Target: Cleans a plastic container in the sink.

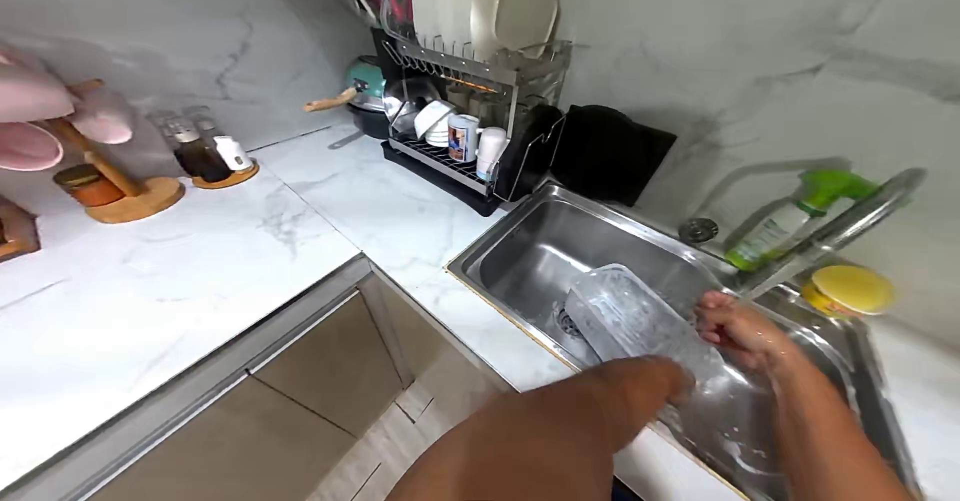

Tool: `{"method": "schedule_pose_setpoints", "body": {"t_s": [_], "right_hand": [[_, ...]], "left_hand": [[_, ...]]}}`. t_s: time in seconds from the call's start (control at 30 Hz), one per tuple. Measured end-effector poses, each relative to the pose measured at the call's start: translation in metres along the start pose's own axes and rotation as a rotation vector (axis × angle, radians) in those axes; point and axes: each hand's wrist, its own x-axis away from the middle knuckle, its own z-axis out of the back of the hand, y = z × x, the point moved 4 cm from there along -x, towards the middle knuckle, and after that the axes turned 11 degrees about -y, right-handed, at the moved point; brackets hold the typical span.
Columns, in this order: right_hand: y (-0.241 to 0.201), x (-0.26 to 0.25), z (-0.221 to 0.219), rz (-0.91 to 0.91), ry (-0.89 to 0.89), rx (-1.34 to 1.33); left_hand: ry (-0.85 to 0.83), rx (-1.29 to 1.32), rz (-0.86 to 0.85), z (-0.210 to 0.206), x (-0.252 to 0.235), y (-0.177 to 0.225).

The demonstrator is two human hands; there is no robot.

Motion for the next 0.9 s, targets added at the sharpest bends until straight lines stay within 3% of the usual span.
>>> {"method": "schedule_pose_setpoints", "body": {"t_s": [0.07,0.17,0.3,0.47,0.57,0.63,0.7,0.77,0.83,0.9], "right_hand": [[-0.016,0.011,0.003,-0.043,-0.047,0.106],[-0.049,0.031,-0.001,-0.081,0.022,0.283],[-0.068,0.034,-0.001,0.13,0.181,0.271],[-0.063,0.015,0.009,0.413,0.184,0.677],[-0.042,0.005,0.028,0.021,0.289,0.856],[-0.043,0.008,0.007,-0.046,0.304,0.902],[-0.048,0.008,-0.025,0.189,0.194,0.984],[-0.049,0.001,-0.027,0.341,0.123,1.054],[-0.047,0.0,0.006,0.233,0.196,0.979],[-0.039,0.008,0.043,0.077,0.213,0.567]], "left_hand": [[0.081,0.107,-0.066,0.032,-0.002,-0.002],[0.272,0.292,-0.247,0.088,0.043,0.01],[0.42,0.502,-0.359,0.132,0.056,0.003],[0.741,0.867,-0.293,0.123,0.054,-0.012],[0.891,0.904,-0.209,0.113,0.065,-0.023],[0.971,0.904,-0.181,0.111,0.067,-0.032],[1.001,0.93,-0.168,0.112,0.066,-0.039],[0.995,0.962,-0.161,0.117,0.071,-0.046],[1.033,0.997,-0.192,0.12,0.081,-0.055],[1.053,1.083,-0.24,0.125,0.092,-0.062]]}}
